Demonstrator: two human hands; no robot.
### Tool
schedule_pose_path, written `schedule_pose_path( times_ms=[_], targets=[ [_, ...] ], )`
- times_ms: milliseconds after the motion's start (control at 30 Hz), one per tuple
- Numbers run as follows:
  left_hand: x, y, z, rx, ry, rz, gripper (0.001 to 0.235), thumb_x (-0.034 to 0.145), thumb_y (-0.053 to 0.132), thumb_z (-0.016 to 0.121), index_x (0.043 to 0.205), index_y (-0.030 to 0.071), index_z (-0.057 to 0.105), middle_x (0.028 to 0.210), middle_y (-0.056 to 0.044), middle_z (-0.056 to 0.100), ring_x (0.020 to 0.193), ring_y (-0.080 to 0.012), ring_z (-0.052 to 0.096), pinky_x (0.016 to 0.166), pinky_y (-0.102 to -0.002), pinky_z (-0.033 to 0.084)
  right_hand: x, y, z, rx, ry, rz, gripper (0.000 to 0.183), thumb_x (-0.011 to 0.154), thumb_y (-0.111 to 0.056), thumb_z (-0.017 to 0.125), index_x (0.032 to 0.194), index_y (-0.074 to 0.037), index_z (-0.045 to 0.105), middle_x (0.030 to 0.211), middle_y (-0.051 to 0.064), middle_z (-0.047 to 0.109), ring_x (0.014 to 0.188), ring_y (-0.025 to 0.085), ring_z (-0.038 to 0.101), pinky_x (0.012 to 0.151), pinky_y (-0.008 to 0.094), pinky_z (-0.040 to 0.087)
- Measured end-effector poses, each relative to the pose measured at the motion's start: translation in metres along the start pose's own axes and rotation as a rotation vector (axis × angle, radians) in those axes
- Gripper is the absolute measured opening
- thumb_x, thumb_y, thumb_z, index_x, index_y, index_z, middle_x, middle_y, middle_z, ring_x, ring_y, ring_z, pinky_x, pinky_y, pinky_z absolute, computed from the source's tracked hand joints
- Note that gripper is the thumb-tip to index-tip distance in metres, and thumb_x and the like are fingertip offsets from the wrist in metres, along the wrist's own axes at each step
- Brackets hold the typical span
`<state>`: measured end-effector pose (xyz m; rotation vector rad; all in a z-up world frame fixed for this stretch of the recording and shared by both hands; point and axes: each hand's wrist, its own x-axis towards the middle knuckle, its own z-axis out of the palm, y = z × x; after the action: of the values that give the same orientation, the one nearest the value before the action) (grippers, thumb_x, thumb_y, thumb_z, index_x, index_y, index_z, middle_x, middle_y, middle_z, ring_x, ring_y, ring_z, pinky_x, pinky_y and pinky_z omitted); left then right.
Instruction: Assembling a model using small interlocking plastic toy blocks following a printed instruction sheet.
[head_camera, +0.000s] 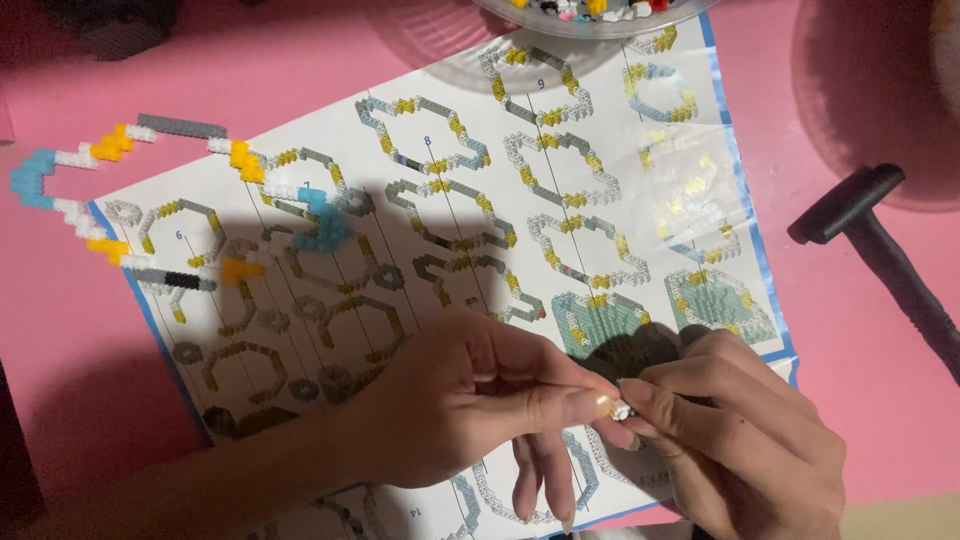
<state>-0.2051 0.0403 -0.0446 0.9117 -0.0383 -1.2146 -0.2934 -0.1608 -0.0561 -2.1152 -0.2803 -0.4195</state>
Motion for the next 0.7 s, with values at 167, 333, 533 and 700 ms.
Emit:
schedule_pose_path(
  times_ms=[167, 333, 533, 700],
  targets=[
    [0.000, 0.001, 0.000, -0.006, 0.002, -0.015, 0.018, 0.102, 0.007, 0.068, 0.107, -0.009, 0.075, 0.105, -0.029, 0.080, 0.062, -0.0347, 0.076, 0.046, -0.033, 0.061, -0.002, 0.003, -0.003, 0.014, -0.022, -0.002, 0.008, 0.089, -0.006, 0.064, 0.087, 0.001, 0.063, 0.082, 0.018, 0.067, 0.062, 0.029, 0.044, 0.064, 0.037, 0.039],
    [0.001, 0.003, 0.000, 0.046, -0.004, 0.007, 0.024, 0.106, 0.007, 0.062, 0.112, -0.013, 0.075, 0.077, -0.029, 0.076, 0.056, -0.0333, 0.072, 0.049, -0.034, 0.062, -0.001, 0.000, 0.000, 0.005, 0.011, -0.004, 0.007, 0.090, -0.007, 0.065, 0.092, -0.001, 0.065, 0.082, 0.017, 0.069, 0.062, 0.027, 0.045, 0.063, 0.037, 0.039],
    [0.002, 0.006, 0.000, 0.031, -0.008, -0.022, 0.027, 0.106, 0.011, 0.061, 0.112, -0.012, 0.074, 0.079, -0.029, 0.076, 0.053, -0.0300, 0.069, 0.051, -0.033, 0.061, -0.007, 0.009, 0.003, 0.055, 0.068, -0.043, 0.012, 0.089, -0.008, 0.064, 0.095, 0.002, 0.065, 0.080, 0.020, 0.068, 0.060, 0.026, 0.048, 0.064, 0.039, 0.038],
    [0.001, 0.012, 0.001, 0.055, -0.010, -0.053, 0.028, 0.107, 0.012, 0.061, 0.110, -0.011, 0.077, 0.069, -0.026, 0.074, 0.048, -0.0250, 0.063, 0.052, -0.032, 0.059, -0.006, 0.006, 0.003, 0.052, 0.073, -0.037, 0.012, 0.084, -0.006, 0.070, 0.094, 0.000, 0.065, 0.078, 0.018, 0.070, 0.058, 0.024, 0.056, 0.062, 0.036, 0.039]
  ],
)
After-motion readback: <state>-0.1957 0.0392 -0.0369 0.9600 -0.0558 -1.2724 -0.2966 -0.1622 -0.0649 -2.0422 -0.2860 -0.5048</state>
